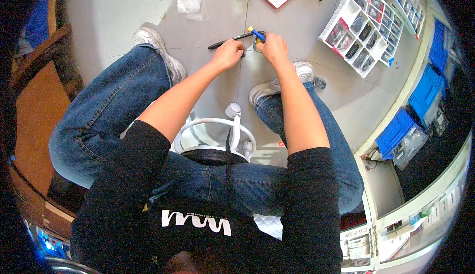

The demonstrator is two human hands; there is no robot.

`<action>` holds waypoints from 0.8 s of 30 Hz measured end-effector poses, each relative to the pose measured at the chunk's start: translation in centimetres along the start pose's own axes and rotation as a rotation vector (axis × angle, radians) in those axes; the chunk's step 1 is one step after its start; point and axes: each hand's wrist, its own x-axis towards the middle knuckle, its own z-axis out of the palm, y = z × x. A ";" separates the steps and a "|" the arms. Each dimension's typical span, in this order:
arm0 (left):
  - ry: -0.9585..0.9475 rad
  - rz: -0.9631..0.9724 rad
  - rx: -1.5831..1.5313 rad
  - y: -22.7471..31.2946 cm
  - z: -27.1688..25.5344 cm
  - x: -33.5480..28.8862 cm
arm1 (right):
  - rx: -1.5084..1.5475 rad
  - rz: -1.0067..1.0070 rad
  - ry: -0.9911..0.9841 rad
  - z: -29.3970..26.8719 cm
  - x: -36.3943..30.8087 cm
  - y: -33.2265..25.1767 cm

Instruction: The person sits on a stool and uses a screwdriver to open a small black electronic device, removes a battery, and then reassembles the device. They also write on a plastic bag with a pen.

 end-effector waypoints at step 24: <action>-0.199 0.269 -1.500 17.0 -13.6 -11.8 | 1.778 -0.051 -0.212 -17.1 -13.3 -10.6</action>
